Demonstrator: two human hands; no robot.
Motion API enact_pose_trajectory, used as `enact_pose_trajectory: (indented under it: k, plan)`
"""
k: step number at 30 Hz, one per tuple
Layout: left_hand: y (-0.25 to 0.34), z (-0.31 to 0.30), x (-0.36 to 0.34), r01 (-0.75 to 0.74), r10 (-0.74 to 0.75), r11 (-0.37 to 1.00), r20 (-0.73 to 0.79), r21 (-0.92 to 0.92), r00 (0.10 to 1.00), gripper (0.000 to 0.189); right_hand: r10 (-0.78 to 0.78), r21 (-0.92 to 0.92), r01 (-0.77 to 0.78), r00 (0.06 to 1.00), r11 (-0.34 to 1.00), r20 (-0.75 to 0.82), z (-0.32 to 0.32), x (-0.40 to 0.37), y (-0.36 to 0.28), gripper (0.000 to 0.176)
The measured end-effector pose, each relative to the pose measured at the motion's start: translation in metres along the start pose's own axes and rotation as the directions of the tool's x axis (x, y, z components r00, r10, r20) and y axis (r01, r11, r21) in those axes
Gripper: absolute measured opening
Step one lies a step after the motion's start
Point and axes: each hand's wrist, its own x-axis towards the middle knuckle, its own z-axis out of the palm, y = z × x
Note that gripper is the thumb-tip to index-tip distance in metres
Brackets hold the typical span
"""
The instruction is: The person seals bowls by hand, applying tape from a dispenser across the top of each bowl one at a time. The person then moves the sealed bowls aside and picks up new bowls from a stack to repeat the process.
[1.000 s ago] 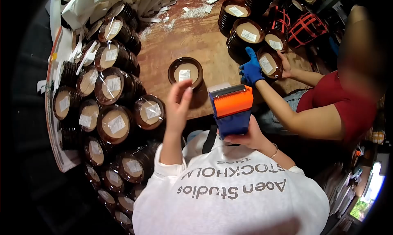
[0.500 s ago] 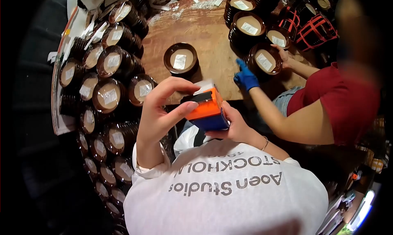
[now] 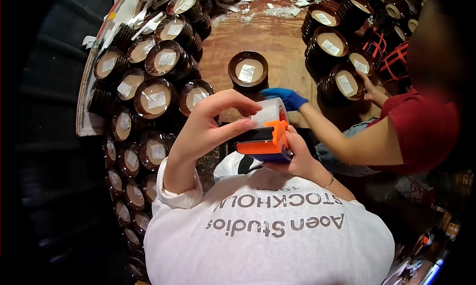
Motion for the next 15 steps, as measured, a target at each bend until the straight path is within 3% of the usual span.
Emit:
enact_pose_trajectory:
  k: [3, 4, 15]
  plan:
    - [0.003, -0.007, -0.002, -0.014, 0.007, 0.997, 0.074, 0.082, 0.997, 0.016, 0.127, 0.145, -0.125, 0.992, 0.982, -0.004, 0.012, -0.002, 0.006, 0.049]
    - [0.0, -0.007, -0.003, -0.065, 0.058, 0.992, 0.064, 0.108, 0.996, 0.012, 0.121, 0.145, -0.12, 0.993, 0.982, 0.002, 0.013, 0.0, 0.007, 0.049]
    - [-0.021, -0.008, -0.046, 0.048, -0.044, 0.997, -0.053, 0.067, 0.998, 0.006, 0.048, 0.101, -0.066, 0.984, 0.993, 0.172, 0.036, -0.003, 0.008, 0.044]
